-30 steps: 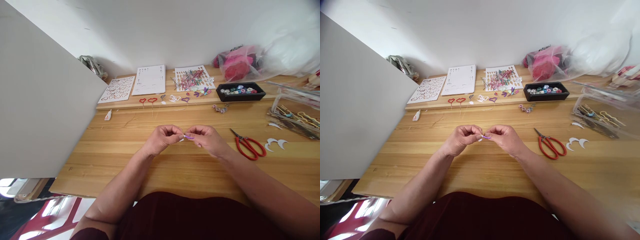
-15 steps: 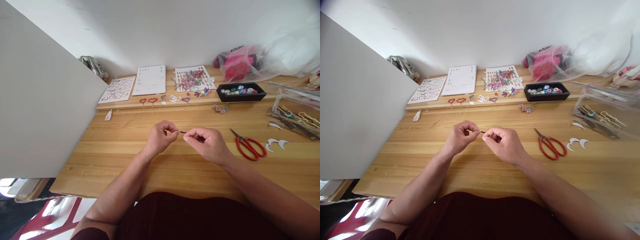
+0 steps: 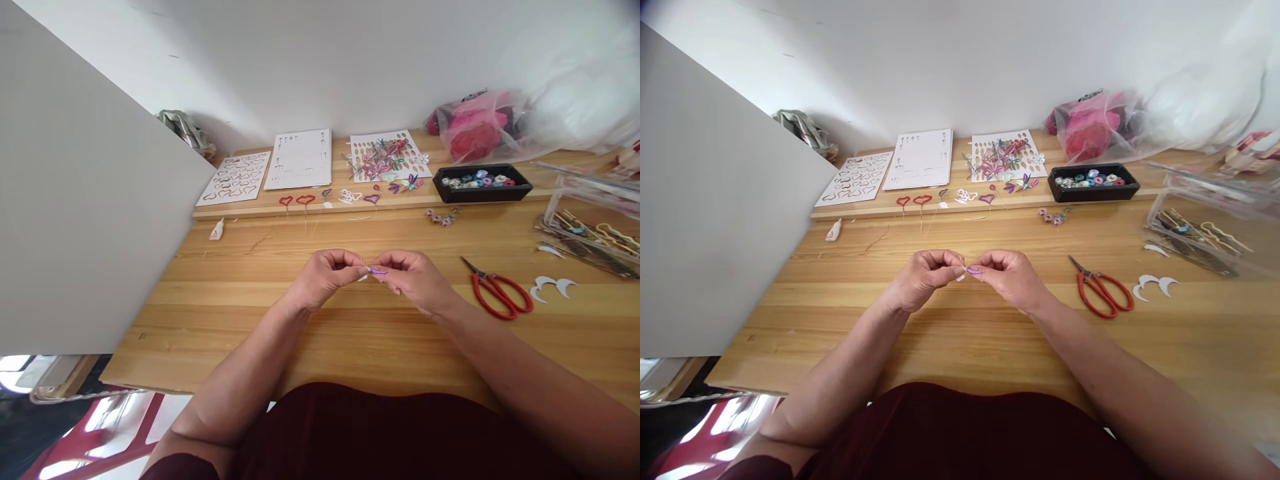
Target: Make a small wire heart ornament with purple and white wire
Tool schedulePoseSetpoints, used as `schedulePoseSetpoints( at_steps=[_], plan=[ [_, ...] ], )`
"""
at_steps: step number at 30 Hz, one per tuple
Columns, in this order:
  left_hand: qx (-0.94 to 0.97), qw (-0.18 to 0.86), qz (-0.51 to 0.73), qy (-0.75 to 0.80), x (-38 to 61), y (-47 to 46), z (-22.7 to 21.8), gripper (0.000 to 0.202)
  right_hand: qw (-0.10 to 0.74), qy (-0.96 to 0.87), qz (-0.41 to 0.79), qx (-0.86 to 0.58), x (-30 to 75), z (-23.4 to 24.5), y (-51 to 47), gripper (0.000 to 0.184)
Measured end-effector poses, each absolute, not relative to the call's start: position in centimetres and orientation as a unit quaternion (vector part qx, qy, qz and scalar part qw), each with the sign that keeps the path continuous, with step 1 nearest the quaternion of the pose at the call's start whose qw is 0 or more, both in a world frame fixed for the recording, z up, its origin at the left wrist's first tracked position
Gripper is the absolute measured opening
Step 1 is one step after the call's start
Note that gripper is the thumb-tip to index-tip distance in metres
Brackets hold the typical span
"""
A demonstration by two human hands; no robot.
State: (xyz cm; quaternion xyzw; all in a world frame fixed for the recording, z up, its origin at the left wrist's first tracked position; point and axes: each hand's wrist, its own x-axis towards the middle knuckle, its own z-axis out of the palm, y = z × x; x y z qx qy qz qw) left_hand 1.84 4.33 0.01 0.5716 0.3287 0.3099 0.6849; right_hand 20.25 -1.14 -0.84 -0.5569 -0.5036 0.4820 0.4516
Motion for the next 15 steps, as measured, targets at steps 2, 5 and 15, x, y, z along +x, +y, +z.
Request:
schedulePoseSetpoints(
  at_steps=[2,5,15],
  plan=[
    [0.558,0.663,0.355,0.351,2.1,4.4,-0.3,0.026,0.437,-0.511,0.492,-0.553,19.7,-1.0,-1.5,0.03],
    [0.581,0.591,0.399,0.392,2.2,4.6,-0.6,0.022,0.414,-0.559,0.452,-0.558,19.2,-0.7,-2.2,0.026],
    [0.691,0.553,0.272,0.378,1.6,4.2,0.3,0.017,0.448,-0.604,0.283,-0.596,20.2,0.9,-2.4,0.017]
  ],
)
